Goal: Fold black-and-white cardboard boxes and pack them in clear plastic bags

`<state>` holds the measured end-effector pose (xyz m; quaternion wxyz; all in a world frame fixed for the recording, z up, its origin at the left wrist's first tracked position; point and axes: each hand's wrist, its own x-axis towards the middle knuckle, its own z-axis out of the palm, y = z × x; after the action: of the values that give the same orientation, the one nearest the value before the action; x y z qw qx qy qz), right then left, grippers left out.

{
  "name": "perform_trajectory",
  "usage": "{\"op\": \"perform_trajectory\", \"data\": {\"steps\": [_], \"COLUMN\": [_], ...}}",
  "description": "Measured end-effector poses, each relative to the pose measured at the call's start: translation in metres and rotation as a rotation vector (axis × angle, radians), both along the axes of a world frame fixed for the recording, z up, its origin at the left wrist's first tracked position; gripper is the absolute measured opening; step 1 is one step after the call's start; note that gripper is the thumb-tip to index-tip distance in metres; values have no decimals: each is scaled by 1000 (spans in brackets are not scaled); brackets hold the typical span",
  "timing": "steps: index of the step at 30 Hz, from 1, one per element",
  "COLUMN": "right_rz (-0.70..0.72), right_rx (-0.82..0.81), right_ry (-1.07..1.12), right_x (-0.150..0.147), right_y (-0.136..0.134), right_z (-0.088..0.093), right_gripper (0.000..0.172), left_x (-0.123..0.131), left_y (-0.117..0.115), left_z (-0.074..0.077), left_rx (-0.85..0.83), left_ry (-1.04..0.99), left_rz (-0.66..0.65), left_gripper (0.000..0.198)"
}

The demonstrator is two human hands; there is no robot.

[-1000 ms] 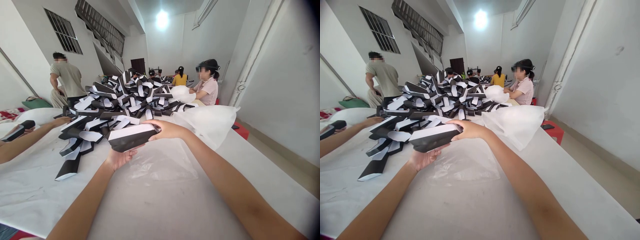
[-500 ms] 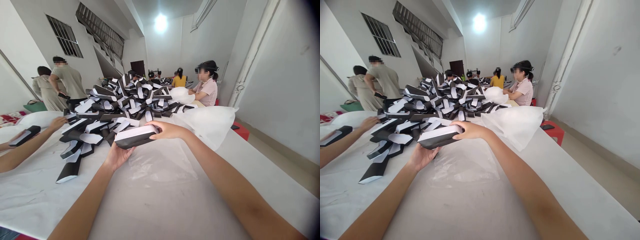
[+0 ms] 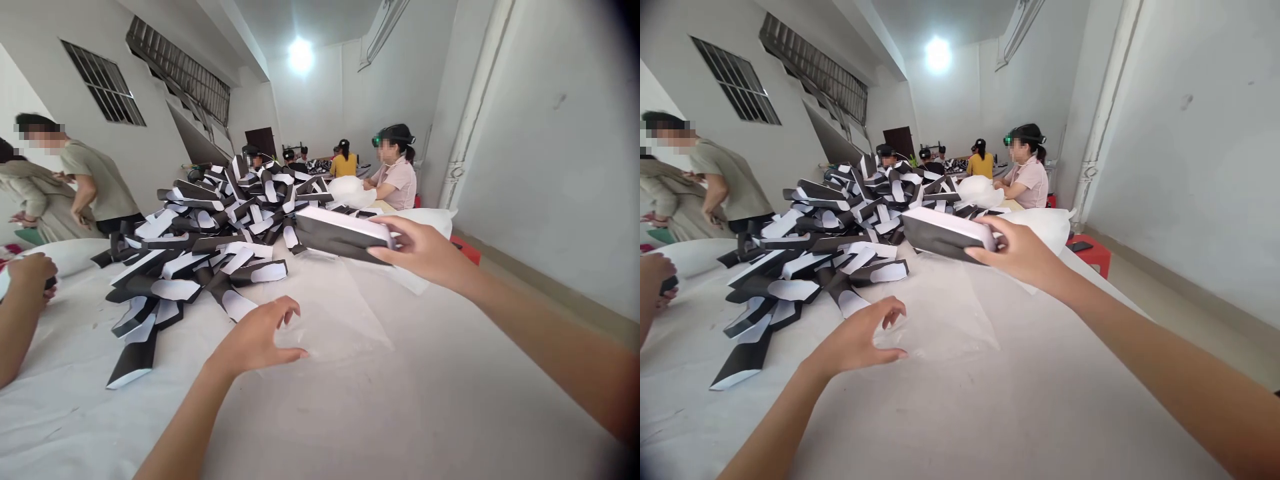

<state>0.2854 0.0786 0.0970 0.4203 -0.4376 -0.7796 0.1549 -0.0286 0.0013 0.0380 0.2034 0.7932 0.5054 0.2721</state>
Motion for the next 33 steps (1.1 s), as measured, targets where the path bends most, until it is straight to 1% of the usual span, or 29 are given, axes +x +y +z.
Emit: {"op": "perform_trajectory", "data": {"steps": [2,4,7,9,10,12,14,15,17,19,21,24,26,27,28,30,33], "right_rz": [-53,-88,-39,-26,-38,-57,-33,-10,28,34,24,11,45,69,95,130,185], "right_rx": [-13,-16,20,118,144,104,36,28,64,106,147,245,293,297,291,259,191], "right_ry": [-61,-116,-185,-246,-283,-373,-444,-462,-475,-491,-527,-612,-680,-708,-724,-714,-671], "right_x": [23,44,68,75,76,69,57,50,37,29,23,14,6,1,-3,-11,-21], "right_y": [-29,-58,-100,-123,-132,-142,-144,-142,-137,-133,-129,-120,-110,-106,-101,-96,-96], "right_z": [-10,-26,-59,-79,-86,-91,-84,-79,-68,-66,-73,-96,-112,-117,-120,-121,-114], "right_gripper": [55,56,56,67,71,74,71,68,65,63,61,50,46,47,50,58,65], "left_x": [13,22,31,37,40,47,52,53,53,53,53,57,62,64,66,67,66], "left_y": [-6,-6,-2,-2,-3,-5,-8,-9,-10,-10,-11,-12,-13,-13,-13,-13,-12], "left_z": [-1,-5,-12,-15,-16,-17,-18,-18,-17,-18,-19,-24,-30,-33,-35,-40,-42], "left_rx": [44,97,174,217,230,238,235,233,231,224,212,200,193,191,191,200,215], "left_ry": [163,206,127,40,11,-10,-15,-21,-43,-66,-85,-74,-35,-9,18,59,74], "left_rz": [14,38,128,204,240,292,318,325,340,350,345,315,277,256,234,199,185], "left_gripper": [20,2,6,8,9,11,13,13,14,14,12,8,8,6,5,3,3]}}
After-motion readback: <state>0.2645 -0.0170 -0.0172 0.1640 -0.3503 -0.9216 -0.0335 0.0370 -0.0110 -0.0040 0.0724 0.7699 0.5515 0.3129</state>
